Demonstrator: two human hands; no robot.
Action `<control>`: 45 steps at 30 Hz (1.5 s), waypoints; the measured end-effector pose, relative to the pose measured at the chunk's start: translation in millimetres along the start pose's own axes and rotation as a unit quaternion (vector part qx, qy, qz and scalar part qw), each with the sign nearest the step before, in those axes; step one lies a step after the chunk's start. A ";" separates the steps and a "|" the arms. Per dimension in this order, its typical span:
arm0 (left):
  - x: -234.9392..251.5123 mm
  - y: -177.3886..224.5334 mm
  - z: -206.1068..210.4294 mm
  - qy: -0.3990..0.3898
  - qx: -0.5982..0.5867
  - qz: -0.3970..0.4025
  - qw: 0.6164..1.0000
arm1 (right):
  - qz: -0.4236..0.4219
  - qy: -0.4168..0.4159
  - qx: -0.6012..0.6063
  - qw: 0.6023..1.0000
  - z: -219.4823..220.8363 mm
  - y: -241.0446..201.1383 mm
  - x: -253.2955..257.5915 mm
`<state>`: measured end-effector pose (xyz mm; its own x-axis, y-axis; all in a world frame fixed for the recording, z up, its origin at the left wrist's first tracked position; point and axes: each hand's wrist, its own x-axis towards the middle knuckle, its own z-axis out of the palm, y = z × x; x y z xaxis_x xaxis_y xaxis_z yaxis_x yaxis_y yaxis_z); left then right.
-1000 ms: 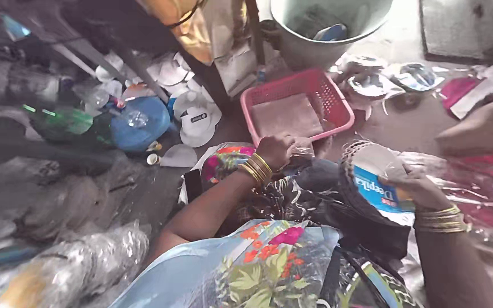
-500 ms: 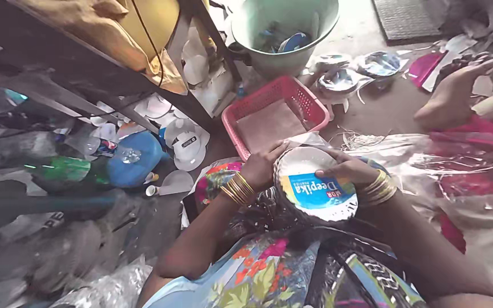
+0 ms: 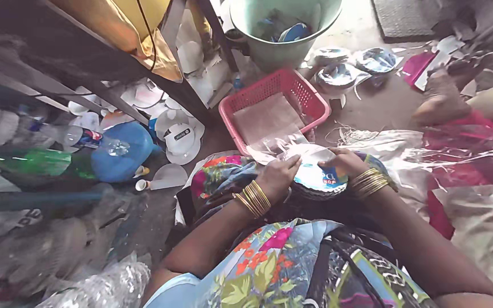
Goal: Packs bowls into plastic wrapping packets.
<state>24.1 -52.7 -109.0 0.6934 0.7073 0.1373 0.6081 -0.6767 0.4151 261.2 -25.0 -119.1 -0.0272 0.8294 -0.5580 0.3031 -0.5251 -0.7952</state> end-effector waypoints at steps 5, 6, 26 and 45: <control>-9.3 4.5 16.2 0.056 -0.025 0.017 0.998 | 0.003 0.102 0.032 0.994 8.5 4.1 -5.3; -9.7 5.7 18.9 0.069 -0.028 0.015 0.997 | 0.000 0.120 0.045 0.992 9.6 5.9 -5.2; -11.8 15.3 26.9 0.127 -0.270 -0.053 0.953 | -0.174 0.133 -0.047 0.975 -20.9 55.6 -47.9; -15.6 32.6 28.9 0.147 -0.367 -0.132 0.909 | -0.129 -0.025 0.119 0.984 -13.7 57.0 -45.6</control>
<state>44.3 -91.7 -123.6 0.3615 0.9226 0.1347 0.2420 -0.2324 0.9420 292.8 -90.2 -135.7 -0.1231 0.9334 -0.3371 0.0491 -0.3336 -0.9414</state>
